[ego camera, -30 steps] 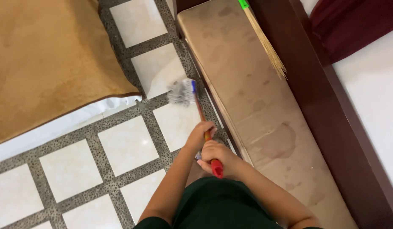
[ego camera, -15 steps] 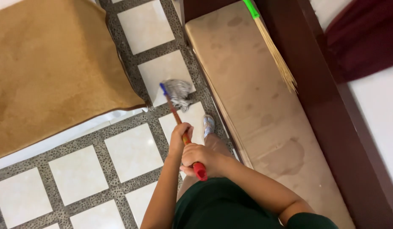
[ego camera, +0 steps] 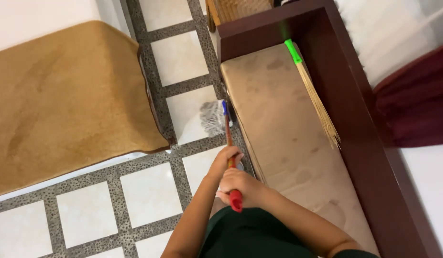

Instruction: The person cleans a tiled floor by sweeping it with a broom, then mopping it with a mop in several passes.

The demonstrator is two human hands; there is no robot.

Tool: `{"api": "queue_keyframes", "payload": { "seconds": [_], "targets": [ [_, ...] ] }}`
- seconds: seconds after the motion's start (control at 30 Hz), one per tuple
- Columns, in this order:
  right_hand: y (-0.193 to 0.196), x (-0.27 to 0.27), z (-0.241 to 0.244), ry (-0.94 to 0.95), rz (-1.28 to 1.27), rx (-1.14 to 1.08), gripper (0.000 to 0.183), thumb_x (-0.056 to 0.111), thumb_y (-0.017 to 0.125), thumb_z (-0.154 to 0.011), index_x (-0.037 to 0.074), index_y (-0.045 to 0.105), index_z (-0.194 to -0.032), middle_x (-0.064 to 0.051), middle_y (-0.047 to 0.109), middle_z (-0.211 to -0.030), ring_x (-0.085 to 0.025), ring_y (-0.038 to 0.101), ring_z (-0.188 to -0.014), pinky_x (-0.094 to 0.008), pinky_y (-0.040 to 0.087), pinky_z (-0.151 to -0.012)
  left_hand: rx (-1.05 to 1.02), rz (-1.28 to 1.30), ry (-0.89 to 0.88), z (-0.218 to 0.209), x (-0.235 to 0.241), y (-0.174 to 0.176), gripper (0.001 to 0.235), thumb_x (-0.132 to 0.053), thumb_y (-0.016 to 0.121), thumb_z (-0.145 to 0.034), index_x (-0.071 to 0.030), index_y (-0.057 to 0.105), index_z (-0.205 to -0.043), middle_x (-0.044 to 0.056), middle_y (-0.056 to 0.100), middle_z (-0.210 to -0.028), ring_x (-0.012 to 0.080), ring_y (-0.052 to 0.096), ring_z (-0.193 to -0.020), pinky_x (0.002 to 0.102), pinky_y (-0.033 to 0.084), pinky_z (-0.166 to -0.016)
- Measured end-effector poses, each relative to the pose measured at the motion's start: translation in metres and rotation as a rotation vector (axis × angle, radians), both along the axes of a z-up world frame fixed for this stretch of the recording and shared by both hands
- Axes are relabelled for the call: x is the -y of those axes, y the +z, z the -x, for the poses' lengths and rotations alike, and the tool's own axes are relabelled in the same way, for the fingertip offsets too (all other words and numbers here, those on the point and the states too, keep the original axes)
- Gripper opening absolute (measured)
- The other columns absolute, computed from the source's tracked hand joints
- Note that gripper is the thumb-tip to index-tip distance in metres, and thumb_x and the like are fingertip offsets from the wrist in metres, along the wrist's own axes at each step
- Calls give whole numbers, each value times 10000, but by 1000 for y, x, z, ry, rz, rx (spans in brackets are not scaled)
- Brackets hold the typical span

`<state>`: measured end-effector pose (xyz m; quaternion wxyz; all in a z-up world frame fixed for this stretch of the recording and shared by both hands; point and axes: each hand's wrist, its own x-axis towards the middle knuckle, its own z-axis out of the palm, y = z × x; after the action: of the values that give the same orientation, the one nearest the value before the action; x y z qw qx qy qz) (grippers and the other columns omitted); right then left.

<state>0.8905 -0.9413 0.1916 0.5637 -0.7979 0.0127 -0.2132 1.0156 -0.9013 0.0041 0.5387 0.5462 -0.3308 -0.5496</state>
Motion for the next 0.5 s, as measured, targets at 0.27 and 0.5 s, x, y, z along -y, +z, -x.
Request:
{"api": "queue_keyframes", "payload": {
  "seconds": [0.27,0.5],
  "targets": [
    [-8,41,-63,93,8,72,324,15,763,-833,90,484,-688,-56,532,-689,-292,544,-716,-395,448,-687,255,-46,262,-72,11,19,59,-31,636,-888,-30,653,-832,16,573,-766,121,517,-697,282,426,-621],
    [-15,75,-82,128,-23,30,366,0,755,-816,88,435,-662,-59,504,-665,-291,523,-684,-398,434,-680,-93,-124,403,-98,35,0,244,-100,572,-1001,-12,642,-785,44,573,-725,148,505,-670,307,409,-625]
  ]
}}
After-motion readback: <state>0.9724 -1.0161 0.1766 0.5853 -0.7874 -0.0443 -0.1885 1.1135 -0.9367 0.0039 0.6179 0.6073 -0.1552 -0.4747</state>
